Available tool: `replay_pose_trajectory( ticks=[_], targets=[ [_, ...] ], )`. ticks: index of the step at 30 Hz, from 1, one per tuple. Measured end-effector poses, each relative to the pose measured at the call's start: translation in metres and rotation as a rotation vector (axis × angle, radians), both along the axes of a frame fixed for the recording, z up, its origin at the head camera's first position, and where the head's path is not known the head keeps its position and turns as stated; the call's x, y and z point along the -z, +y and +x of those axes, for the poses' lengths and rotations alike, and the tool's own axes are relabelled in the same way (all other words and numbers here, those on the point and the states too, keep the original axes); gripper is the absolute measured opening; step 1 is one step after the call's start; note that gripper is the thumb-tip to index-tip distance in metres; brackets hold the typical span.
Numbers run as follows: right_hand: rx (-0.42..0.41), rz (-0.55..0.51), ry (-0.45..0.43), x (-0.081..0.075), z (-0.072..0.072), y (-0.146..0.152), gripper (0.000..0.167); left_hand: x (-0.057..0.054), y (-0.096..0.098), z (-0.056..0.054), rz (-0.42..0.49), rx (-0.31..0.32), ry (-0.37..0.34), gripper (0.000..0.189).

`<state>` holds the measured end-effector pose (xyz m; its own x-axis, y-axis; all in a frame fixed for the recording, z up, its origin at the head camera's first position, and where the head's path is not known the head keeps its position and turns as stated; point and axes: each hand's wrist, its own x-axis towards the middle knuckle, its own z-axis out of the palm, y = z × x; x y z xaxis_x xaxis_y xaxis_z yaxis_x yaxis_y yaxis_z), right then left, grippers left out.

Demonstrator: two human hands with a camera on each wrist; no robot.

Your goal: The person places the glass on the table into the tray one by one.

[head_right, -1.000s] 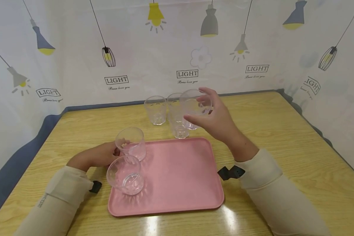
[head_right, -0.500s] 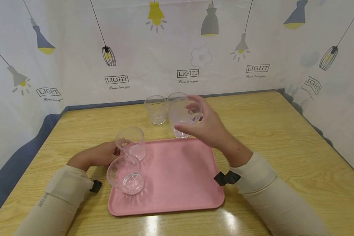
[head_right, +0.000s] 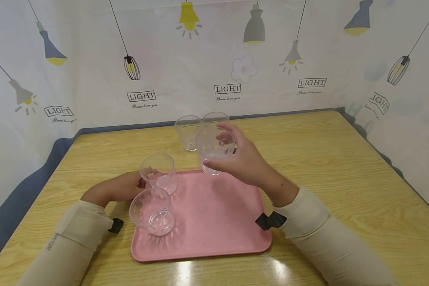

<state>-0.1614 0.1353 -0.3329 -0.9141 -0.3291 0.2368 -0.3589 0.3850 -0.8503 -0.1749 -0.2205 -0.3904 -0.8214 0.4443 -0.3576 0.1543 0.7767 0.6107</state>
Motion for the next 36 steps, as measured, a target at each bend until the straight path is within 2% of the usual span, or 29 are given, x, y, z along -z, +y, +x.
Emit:
replay_pose_trajectory(
  ticks=[11,18,26,36],
  targets=[
    [-0.051,0.018,-0.031,0.007,0.001,-0.011,0.089,0.000,-0.002,0.001,0.014,-0.007,-0.018,0.059],
    [-0.103,0.036,-0.041,0.012,0.002,-0.022,0.090,0.005,-0.004,0.001,0.042,-0.032,-0.069,0.060],
    [-0.174,0.068,-0.061,0.014,-0.002,-0.036,0.091,0.004,-0.002,-0.001,0.007,-0.015,-0.042,0.056],
    [-0.201,0.088,-0.119,0.021,-0.007,-0.046,0.093,0.002,-0.001,-0.001,0.001,-0.018,-0.039,0.050]
  ],
)
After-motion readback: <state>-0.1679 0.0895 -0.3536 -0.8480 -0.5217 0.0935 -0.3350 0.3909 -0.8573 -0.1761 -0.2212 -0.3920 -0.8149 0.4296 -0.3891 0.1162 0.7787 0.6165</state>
